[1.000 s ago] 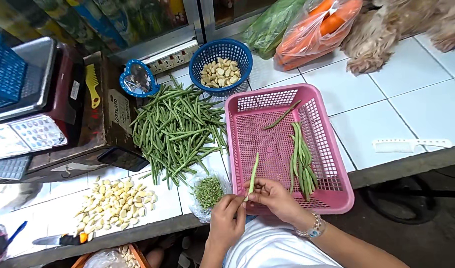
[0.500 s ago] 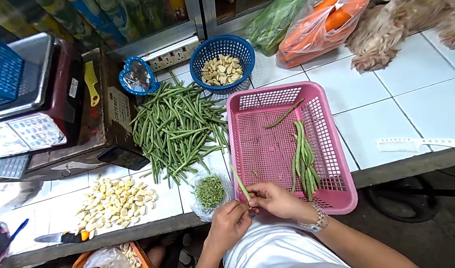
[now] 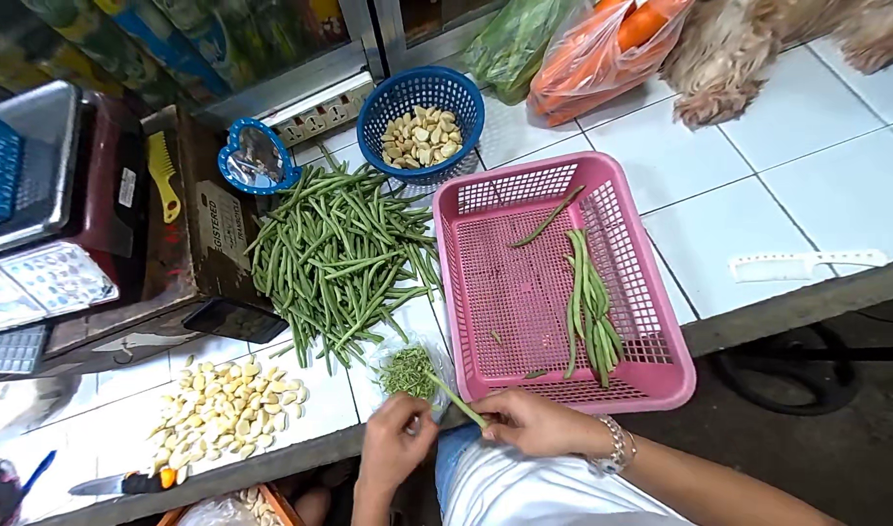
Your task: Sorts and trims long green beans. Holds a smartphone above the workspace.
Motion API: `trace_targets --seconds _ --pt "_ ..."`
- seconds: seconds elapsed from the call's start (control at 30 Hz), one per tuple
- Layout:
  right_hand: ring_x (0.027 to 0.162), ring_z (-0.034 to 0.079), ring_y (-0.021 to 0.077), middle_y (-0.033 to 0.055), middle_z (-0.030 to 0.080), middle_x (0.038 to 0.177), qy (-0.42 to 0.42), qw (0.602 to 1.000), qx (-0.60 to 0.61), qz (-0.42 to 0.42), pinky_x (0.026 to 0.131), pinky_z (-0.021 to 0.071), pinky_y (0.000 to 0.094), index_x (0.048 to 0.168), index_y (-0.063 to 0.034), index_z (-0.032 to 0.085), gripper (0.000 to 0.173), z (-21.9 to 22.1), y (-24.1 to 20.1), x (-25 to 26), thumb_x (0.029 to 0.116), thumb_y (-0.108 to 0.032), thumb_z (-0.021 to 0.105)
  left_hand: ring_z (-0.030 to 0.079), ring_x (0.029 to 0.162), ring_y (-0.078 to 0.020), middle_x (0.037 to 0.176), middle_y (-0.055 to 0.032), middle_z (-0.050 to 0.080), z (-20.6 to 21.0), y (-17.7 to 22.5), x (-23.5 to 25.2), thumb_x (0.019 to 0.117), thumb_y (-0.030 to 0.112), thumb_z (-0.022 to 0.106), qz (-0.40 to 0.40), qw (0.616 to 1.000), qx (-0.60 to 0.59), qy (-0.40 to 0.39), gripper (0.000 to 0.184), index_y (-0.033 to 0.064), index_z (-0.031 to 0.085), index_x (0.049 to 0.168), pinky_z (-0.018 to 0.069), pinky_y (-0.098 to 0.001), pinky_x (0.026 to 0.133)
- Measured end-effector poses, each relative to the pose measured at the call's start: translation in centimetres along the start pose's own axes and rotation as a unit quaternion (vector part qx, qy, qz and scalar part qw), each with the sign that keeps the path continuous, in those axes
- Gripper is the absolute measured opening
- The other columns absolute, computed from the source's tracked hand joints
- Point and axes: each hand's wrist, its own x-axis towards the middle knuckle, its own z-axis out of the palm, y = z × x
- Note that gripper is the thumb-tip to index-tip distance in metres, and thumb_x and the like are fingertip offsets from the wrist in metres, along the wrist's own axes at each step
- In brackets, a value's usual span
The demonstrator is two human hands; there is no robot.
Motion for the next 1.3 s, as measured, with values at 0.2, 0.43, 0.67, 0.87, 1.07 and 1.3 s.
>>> trace_targets --seconds 0.2,0.43,0.67,0.87,1.07,1.3 --pt "0.098 0.064 0.0299 0.0267 0.066 0.118 0.147 0.987 -0.016 0.06 0.092 0.0505 0.04 0.132 0.0085 0.061 0.033 -2.0 1.2 -1.0 0.1018 -0.001 0.052 0.07 0.091 -0.0413 0.101 -0.0283 0.07 -1.5 -0.2 2.2 0.0948 0.007 0.062 -0.335 0.913 0.193 -0.128 0.022 -0.0115 0.071 0.103 0.0543 -0.056 0.084" --pt "0.074 0.058 0.0069 0.0108 0.066 0.092 0.051 0.995 0.084 -0.019 0.072 0.0488 0.0231 0.119 0.0097 0.065 0.025 -2.0 2.5 -2.4 0.0976 -0.001 0.056 0.074 0.086 -0.0319 0.123 -0.0314 0.066 3.6 2.0 1.2 0.0872 0.004 0.07 0.071 0.993 0.03 -0.084 0.028 -0.0013 0.073 0.114 0.0607 -0.0384 0.077" --pt "0.092 0.067 0.0146 0.0153 0.071 0.108 0.246 0.967 0.001 -0.069 0.087 0.054 0.0297 0.12 0.0066 0.069 0.028 -6.5 3.9 -4.0 0.1031 -0.008 0.052 0.074 0.083 -0.0366 0.11 -0.0338 0.069 -2.8 -0.2 8.2 0.0938 0.004 0.06 0.125 0.966 0.205 0.1 0.023 -0.0082 0.072 0.11 0.06 -0.043 0.07" --pt "0.127 0.053 0.0485 0.0301 0.06 0.129 0.266 0.907 -0.274 0.18 0.108 0.0394 0.0599 0.115 0.0066 0.071 0.027 -14.1 9.7 -1.0 0.0894 0.011 0.064 0.063 0.083 -0.0166 0.124 -0.0349 0.056 -5.5 1.3 9.7 0.0978 0.011 0.059 -0.058 0.968 0.115 0.216 0.045 -0.0199 0.052 0.129 0.0526 -0.0264 0.073" --pt "0.135 0.042 0.0518 0.0305 0.052 0.141 0.064 0.91 -0.368 0.181 0.109 0.0312 0.0662 0.128 -0.0006 0.068 0.041 -14.0 11.7 -0.7 0.088 0.007 0.067 0.063 0.075 -0.0078 0.099 -0.0257 0.069 -0.9 0.8 6.6 0.0956 0.007 0.059 0.061 0.981 0.112 0.148 0.023 -0.0125 0.072 0.096 0.0495 -0.0127 0.069" --pt "0.118 0.06 0.0495 0.0262 0.07 0.113 0.152 0.914 -0.368 -0.073 0.105 0.035 0.0689 0.11 0.0034 0.075 0.024 -13.2 13.6 -1.3 0.0933 0.008 0.058 0.065 0.075 -0.0096 0.095 -0.0231 0.071 0.8 1.6 5.2 0.0949 0.007 0.059 0.038 0.988 0.073 0.128 0.022 -0.0115 0.072 0.095 0.0507 -0.0145 0.069"
